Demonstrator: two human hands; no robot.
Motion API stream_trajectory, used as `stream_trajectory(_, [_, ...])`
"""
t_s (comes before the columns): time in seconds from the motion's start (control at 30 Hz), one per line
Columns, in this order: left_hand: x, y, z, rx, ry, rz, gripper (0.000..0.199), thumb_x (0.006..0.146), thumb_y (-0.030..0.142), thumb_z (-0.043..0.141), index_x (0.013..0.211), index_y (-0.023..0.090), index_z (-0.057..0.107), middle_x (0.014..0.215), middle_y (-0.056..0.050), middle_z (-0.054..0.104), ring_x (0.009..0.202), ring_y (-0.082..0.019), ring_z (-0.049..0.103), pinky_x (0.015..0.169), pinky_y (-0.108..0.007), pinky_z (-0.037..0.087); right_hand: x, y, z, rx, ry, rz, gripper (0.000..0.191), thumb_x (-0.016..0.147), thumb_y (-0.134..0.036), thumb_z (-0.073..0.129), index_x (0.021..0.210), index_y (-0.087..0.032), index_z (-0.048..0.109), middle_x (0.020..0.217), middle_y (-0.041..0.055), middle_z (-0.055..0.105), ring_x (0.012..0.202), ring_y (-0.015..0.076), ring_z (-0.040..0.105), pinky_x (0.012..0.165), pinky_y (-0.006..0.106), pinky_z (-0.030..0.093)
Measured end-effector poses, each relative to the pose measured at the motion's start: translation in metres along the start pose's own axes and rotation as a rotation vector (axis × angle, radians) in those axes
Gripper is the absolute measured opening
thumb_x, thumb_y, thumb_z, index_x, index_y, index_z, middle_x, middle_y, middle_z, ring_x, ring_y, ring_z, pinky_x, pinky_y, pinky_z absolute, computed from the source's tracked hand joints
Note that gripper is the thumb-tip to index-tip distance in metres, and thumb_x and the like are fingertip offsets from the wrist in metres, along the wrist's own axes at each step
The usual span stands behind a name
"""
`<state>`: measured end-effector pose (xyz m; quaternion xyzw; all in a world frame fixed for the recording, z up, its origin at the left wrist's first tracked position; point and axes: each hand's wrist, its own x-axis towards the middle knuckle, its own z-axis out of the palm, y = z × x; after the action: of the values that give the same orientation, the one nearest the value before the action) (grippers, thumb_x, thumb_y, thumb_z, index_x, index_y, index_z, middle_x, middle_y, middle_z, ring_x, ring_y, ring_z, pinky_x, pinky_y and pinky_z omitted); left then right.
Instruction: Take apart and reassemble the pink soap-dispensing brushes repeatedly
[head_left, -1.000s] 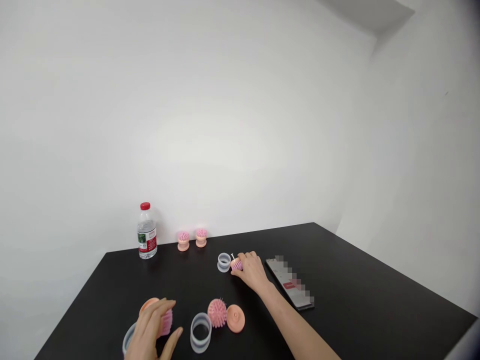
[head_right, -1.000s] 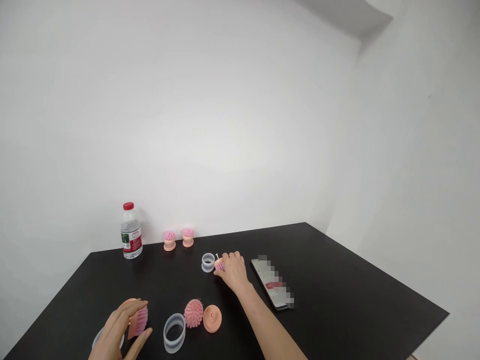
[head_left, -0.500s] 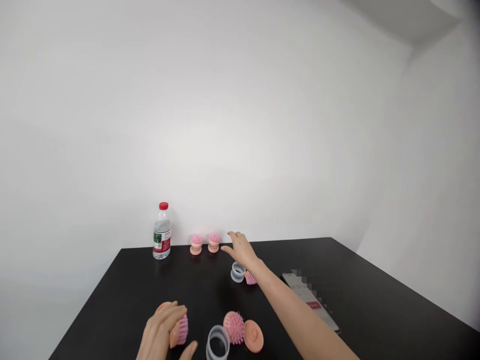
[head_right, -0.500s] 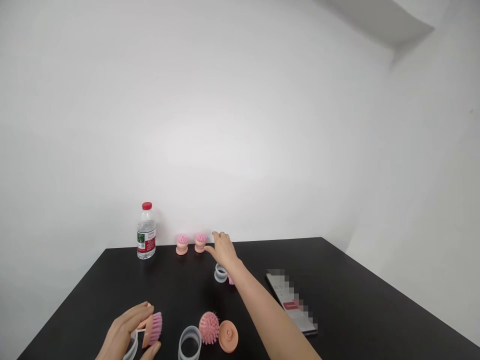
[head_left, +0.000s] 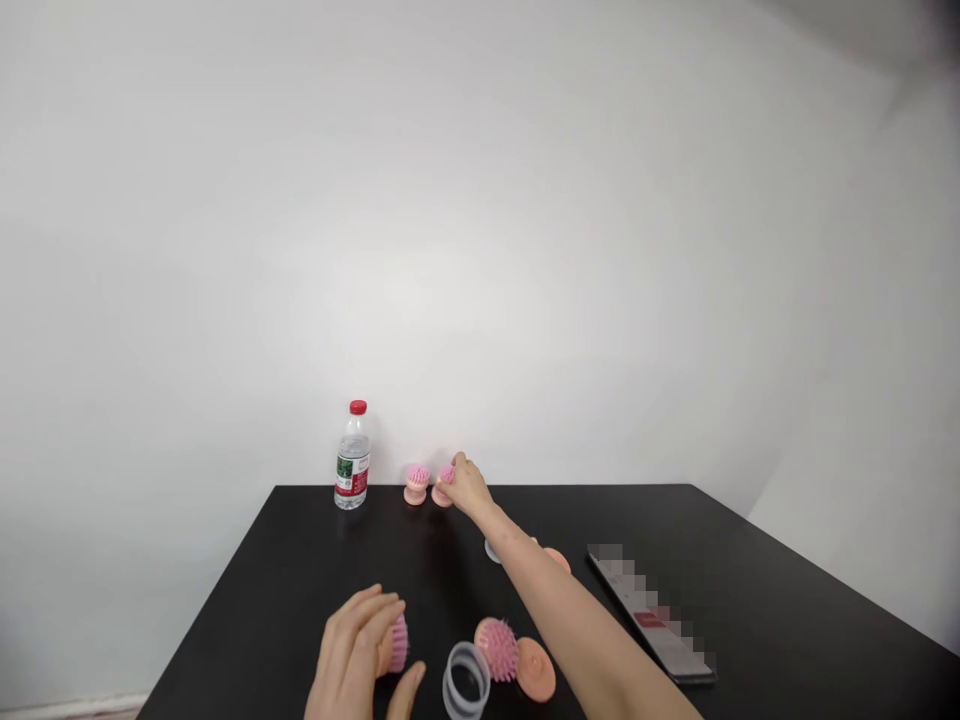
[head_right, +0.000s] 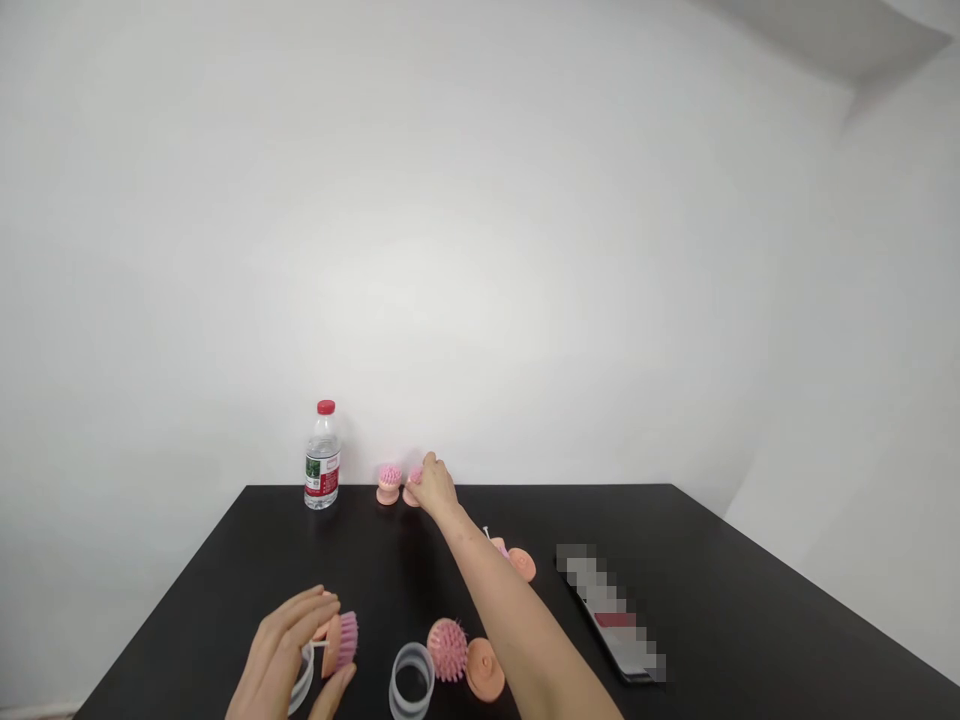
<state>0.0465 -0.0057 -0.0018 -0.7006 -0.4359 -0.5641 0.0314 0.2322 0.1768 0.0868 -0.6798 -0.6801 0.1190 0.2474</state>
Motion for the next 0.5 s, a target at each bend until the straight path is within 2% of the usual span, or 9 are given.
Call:
stream_trajectory(0.1, [0.006, 0.008, -0.012, 0.012, -0.076, -0.028, 0.03, 0.096, 0.034, 0.054, 0.125, 0.025, 0.054, 0.122, -0.014, 0.063, 0.121, -0.033, 0.058, 0.093, -0.05, 0.055, -0.045, -0.011, -0.011, 0.129, 0.001, -0.102, 0.039, 0.088, -0.035, 0.072, 0.121, -0.018, 0.058, 0.107, 0.0049, 0.067, 0.094, 0.0209, 0.065, 0.083, 0.036, 0.053])
stream_trajectory(0.2, [0.009, 0.012, -0.018, 0.035, -0.124, -0.048, 0.037, 0.09, 0.038, 0.063, 0.122, 0.023, 0.052, 0.122, -0.015, 0.061, 0.116, -0.034, 0.06, 0.089, -0.052, 0.057, -0.101, -0.022, -0.017, 0.25, -0.046, -0.203, 0.048, 0.079, -0.038, 0.078, 0.12, -0.024, 0.057, 0.099, -0.001, 0.068, 0.089, 0.0183, 0.065, 0.081, 0.031, 0.05])
stream_trajectory(0.3, [0.009, 0.016, -0.018, -0.013, -0.161, -0.117, 0.038, 0.085, 0.042, 0.068, 0.114, 0.023, 0.052, 0.12, -0.013, 0.062, 0.109, -0.032, 0.064, 0.082, -0.048, 0.06, -0.151, -0.029, -0.019, 0.341, -0.102, -0.241, 0.048, 0.077, -0.039, 0.078, 0.118, -0.025, 0.057, 0.094, -0.0022, 0.067, 0.086, 0.0183, 0.066, 0.074, 0.028, 0.05])
stream_trajectory(0.4, [0.01, 0.02, -0.018, -0.09, -0.181, -0.202, 0.032, 0.085, 0.043, 0.066, 0.107, 0.024, 0.052, 0.112, -0.009, 0.064, 0.096, -0.027, 0.069, 0.075, -0.041, 0.06, -0.183, -0.031, -0.019, 0.439, -0.099, -0.232, 0.047, 0.076, -0.036, 0.078, 0.117, -0.027, 0.058, 0.105, 0.0007, 0.067, 0.1, 0.0231, 0.064, 0.079, 0.033, 0.051])
stream_trajectory(0.5, [0.013, 0.022, -0.019, -0.117, -0.229, -0.264, 0.028, 0.084, 0.042, 0.065, 0.102, 0.026, 0.052, 0.102, -0.004, 0.067, 0.081, -0.023, 0.07, 0.066, -0.035, 0.058, -0.196, -0.029, -0.017, 0.507, -0.076, -0.213, 0.048, 0.072, -0.028, 0.08, 0.115, -0.028, 0.059, 0.116, 0.0011, 0.066, 0.111, 0.0254, 0.061, 0.089, 0.037, 0.05])
